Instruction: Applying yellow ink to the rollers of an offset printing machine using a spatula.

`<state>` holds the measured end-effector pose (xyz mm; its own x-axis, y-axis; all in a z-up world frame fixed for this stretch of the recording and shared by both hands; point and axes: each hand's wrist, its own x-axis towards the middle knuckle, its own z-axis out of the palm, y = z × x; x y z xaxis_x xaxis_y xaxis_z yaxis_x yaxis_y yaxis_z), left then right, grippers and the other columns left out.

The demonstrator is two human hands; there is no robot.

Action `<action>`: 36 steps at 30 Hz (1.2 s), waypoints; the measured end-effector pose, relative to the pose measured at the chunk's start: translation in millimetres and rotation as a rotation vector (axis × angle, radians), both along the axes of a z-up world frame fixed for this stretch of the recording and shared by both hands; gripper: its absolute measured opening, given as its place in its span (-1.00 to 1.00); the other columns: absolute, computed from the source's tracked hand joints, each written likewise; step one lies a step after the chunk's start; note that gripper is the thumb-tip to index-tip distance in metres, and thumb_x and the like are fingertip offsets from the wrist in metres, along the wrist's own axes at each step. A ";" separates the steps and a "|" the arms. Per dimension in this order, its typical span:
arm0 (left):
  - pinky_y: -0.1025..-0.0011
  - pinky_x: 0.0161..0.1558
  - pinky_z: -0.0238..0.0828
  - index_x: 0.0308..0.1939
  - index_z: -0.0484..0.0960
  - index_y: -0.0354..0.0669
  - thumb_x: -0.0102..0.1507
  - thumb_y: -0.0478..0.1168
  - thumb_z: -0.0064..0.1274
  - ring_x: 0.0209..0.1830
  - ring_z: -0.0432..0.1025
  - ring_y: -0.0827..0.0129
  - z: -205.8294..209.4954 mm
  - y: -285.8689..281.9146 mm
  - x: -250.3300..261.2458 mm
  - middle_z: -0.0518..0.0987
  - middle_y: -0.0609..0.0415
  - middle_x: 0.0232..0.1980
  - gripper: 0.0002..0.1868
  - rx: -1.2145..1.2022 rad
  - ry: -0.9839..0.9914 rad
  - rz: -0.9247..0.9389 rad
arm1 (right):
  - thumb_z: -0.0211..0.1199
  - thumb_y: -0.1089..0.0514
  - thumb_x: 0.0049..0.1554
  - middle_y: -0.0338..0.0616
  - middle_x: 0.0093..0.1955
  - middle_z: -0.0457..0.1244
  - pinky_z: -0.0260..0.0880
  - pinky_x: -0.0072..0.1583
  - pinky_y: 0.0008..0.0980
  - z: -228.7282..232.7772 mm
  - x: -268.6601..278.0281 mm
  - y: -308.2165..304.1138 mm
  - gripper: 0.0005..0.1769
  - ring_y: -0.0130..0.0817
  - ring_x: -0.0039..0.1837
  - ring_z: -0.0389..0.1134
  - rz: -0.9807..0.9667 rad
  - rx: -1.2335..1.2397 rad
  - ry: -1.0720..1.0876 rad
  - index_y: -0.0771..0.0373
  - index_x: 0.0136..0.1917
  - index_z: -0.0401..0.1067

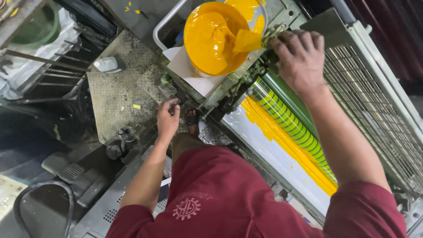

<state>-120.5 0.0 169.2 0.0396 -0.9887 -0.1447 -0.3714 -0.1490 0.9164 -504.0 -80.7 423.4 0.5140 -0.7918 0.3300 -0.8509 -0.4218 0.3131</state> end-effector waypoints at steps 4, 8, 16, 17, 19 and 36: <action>0.38 -0.08 0.51 0.08 0.64 -0.17 0.34 -0.28 0.12 -0.15 0.56 0.33 -18.4 -0.3 -0.8 0.62 0.02 0.00 -0.77 0.022 0.032 -0.002 | 0.22 0.39 0.12 -0.21 0.22 0.31 0.22 0.34 -0.14 18.5 33.3 -25.6 -0.51 -0.21 0.35 0.29 0.086 0.023 -0.087 0.08 0.28 0.55; 0.40 -0.08 0.52 0.09 0.64 -0.16 0.34 -0.29 0.12 -0.13 0.57 0.37 -24.4 -3.3 -5.9 0.62 0.02 0.00 -0.76 0.030 0.048 0.010 | 0.22 0.29 0.15 -0.15 0.25 0.30 0.23 0.36 -0.15 -11.9 69.8 -56.8 -0.62 -0.19 0.34 0.27 0.174 0.023 -0.058 0.14 0.25 0.50; 0.42 -0.07 0.52 0.08 0.63 -0.16 0.34 -0.30 0.14 -0.15 0.56 0.38 -27.8 3.9 2.7 0.61 0.03 -0.01 -0.77 -0.038 0.072 0.068 | 0.24 0.24 0.11 -0.14 0.24 0.31 0.24 0.33 -0.16 -6.5 69.7 -45.6 -0.58 -0.20 0.34 0.28 0.190 0.119 -0.051 0.18 0.26 0.51; 0.42 -0.07 0.52 0.08 0.63 -0.16 0.34 -0.30 0.14 -0.15 0.56 0.38 -30.7 4.7 5.2 0.61 0.03 -0.01 -0.77 -0.037 0.073 0.069 | 0.24 0.24 0.11 -0.14 0.24 0.31 0.24 0.33 -0.16 -3.3 67.0 -43.8 -0.58 -0.20 0.34 0.28 0.190 0.120 -0.050 0.18 0.26 0.51; 0.41 -0.09 0.50 0.09 0.65 -0.15 0.33 -0.30 0.15 -0.18 0.55 0.37 -36.1 4.9 10.2 0.61 0.03 -0.04 -0.76 0.045 0.026 0.074 | 0.24 0.25 0.14 -0.16 0.25 0.31 0.24 0.34 -0.16 3.9 61.2 -40.2 -0.61 -0.21 0.33 0.28 0.162 0.102 -0.030 0.17 0.26 0.51; 0.42 -0.10 0.50 0.07 0.64 -0.18 0.34 -0.27 0.12 -0.17 0.55 0.42 -30.9 -12.4 12.6 0.62 0.05 0.00 -0.78 0.068 0.045 0.087 | 0.22 0.34 0.16 -0.21 0.23 0.30 0.24 0.34 -0.12 17.2 55.0 -39.0 -0.61 -0.17 0.35 0.29 0.088 0.032 -0.068 0.09 0.25 0.51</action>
